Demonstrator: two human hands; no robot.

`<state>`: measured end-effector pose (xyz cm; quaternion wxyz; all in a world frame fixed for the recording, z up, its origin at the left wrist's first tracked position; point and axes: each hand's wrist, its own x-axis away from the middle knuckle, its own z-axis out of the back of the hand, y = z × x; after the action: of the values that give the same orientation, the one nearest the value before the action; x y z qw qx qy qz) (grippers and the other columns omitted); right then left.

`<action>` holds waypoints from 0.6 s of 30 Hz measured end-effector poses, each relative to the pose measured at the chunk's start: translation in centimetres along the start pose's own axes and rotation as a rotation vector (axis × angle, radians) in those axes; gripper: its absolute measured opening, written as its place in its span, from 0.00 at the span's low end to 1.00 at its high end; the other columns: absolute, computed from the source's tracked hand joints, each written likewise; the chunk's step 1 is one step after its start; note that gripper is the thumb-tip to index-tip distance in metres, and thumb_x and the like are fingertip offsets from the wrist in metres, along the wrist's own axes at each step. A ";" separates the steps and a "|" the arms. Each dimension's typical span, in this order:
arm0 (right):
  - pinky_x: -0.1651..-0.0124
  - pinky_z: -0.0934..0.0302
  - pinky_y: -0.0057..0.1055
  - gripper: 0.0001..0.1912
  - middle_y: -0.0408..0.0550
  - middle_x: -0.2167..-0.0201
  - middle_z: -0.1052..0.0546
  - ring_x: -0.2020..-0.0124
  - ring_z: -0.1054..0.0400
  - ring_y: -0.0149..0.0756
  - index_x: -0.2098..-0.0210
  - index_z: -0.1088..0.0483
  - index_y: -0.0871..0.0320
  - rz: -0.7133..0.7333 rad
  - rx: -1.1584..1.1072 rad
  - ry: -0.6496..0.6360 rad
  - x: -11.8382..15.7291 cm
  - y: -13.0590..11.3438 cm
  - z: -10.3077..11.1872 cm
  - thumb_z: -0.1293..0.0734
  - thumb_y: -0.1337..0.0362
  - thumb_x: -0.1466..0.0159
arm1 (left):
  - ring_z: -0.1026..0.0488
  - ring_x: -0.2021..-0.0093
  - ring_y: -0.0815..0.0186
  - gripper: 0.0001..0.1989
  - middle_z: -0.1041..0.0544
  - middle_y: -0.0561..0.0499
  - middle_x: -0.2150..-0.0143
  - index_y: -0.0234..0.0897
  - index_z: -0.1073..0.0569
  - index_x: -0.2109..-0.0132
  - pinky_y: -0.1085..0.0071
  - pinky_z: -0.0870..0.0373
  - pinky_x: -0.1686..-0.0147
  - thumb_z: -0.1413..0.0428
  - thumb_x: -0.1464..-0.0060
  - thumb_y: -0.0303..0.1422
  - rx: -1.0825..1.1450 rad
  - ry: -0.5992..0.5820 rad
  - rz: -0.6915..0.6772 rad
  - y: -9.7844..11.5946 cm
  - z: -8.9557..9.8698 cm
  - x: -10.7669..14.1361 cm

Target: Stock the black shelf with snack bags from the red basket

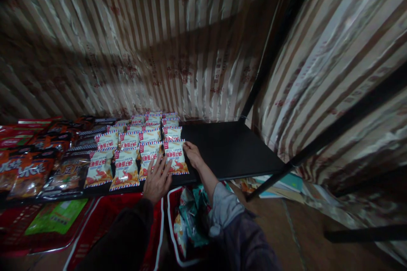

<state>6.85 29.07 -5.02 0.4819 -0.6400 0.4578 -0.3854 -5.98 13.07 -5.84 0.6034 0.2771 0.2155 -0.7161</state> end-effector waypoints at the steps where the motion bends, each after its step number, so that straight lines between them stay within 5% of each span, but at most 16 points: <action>1: 0.61 0.33 0.32 0.15 0.46 0.68 0.20 0.67 0.26 0.37 0.64 0.27 0.58 -0.006 -0.010 -0.004 -0.1 0.0 0.0 0.29 0.58 0.50 | 0.51 0.33 0.57 0.25 0.40 0.46 0.36 0.38 0.39 0.39 0.52 0.52 0.36 0.51 0.43 0.33 0.000 0.003 -0.001 0.0 0.0 0.0; 18: 0.60 0.30 0.32 0.09 0.45 0.71 0.20 0.68 0.24 0.35 0.62 0.27 0.58 -0.135 -0.100 0.010 -2.2 -1.0 -0.7 0.32 0.67 0.44 | 0.47 0.34 0.57 0.25 0.37 0.43 0.38 0.32 0.40 0.39 0.54 0.50 0.38 0.52 0.43 0.32 -0.025 0.036 -0.018 0.1 -0.1 -0.1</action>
<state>5.77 31.07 -3.95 0.4202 -0.6908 0.4346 -0.3968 -5.87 13.22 -5.83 0.5966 0.2803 0.2377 -0.7134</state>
